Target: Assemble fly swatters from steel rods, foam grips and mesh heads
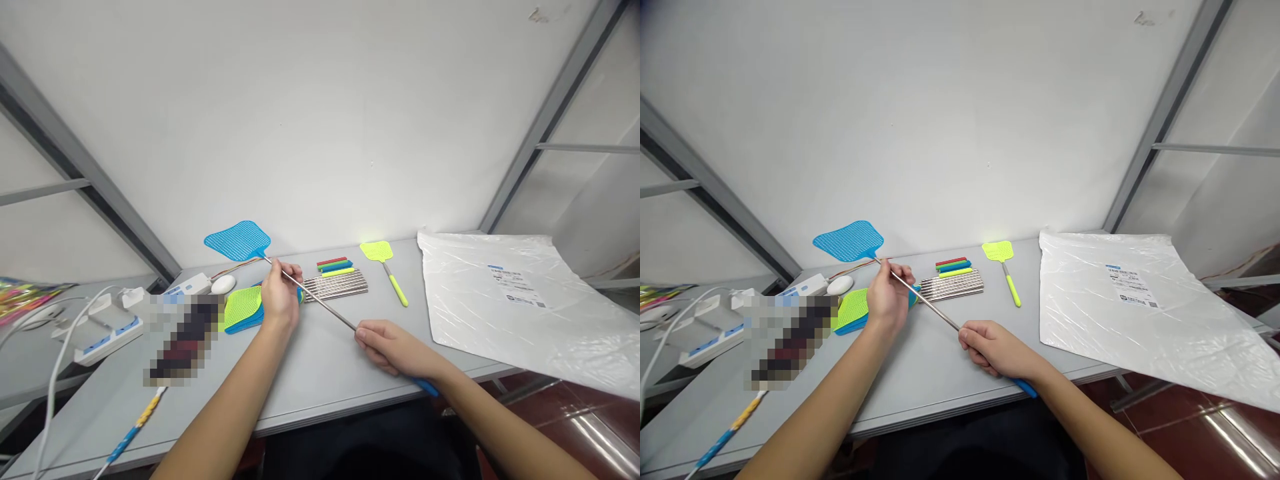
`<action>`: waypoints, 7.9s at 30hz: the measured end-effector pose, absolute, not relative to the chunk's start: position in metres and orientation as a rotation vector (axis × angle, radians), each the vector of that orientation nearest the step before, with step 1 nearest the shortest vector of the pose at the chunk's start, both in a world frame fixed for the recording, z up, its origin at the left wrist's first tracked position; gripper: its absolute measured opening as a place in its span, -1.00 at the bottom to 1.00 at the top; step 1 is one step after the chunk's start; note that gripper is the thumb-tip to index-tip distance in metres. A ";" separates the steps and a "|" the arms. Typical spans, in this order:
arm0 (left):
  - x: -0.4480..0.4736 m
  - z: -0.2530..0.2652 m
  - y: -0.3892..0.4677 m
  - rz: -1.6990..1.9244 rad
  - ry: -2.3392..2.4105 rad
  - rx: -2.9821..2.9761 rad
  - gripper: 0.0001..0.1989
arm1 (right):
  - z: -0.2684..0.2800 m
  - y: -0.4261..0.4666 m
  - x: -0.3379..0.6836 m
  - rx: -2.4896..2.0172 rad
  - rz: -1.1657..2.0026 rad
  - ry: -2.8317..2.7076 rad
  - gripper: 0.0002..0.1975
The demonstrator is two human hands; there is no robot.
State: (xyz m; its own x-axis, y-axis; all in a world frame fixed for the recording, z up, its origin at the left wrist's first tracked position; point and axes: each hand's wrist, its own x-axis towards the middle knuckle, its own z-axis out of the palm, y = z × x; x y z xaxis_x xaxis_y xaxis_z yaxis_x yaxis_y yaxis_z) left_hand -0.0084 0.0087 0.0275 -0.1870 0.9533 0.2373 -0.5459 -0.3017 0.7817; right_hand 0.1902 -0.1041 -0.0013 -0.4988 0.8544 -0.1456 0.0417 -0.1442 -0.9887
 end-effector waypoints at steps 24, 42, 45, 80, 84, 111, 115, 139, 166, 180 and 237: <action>0.010 0.011 -0.035 1.330 0.643 1.337 -0.65 | 0.017 -0.097 0.199 -1.156 1.415 -1.789 -0.64; 0.019 0.021 -0.010 1.241 0.813 1.567 -0.50 | 0.058 -0.021 0.200 -1.326 0.143 -2.533 -0.74; 0.014 0.021 -0.008 1.314 0.859 1.489 -0.51 | 0.060 -0.012 0.200 -1.257 0.100 -2.619 -0.73; -0.015 0.022 0.007 1.383 0.983 1.550 -0.56 | 0.041 -0.002 0.236 -1.170 -0.237 -2.587 -0.69; -0.013 0.020 0.003 1.392 1.023 1.594 -0.56 | 0.032 -0.001 0.238 -1.157 -0.252 -2.583 -0.69; -0.013 0.021 0.013 1.283 1.061 1.485 -0.55 | 0.010 0.009 0.247 -1.111 -0.516 -2.404 -0.57; -0.024 0.035 0.023 1.525 1.081 1.335 -0.56 | 0.013 0.014 0.253 -1.117 -0.592 -2.383 -0.57; -0.006 0.007 0.015 1.303 1.088 1.390 -0.54 | 0.009 0.022 0.273 -1.354 -0.363 -2.454 -0.63; -0.015 0.016 0.028 1.707 1.110 1.105 -0.55 | 0.005 0.036 0.276 -1.324 -0.622 -2.388 -0.51; -0.020 0.010 0.029 1.626 1.097 1.169 -0.62 | 0.002 0.031 0.285 -1.311 -0.509 -2.395 -0.60; -0.002 0.011 0.009 1.108 0.975 1.524 -0.58 | 0.009 0.013 0.267 -1.184 -0.666 -2.423 -0.53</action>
State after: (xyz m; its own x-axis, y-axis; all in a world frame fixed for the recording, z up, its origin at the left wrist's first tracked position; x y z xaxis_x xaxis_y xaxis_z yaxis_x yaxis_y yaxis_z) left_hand -0.0020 0.0091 0.0108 0.2629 0.9480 0.1796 0.0582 -0.2014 0.9778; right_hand 0.2675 0.0132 0.0089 -0.5832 0.6340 0.5078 0.8045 0.5373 0.2532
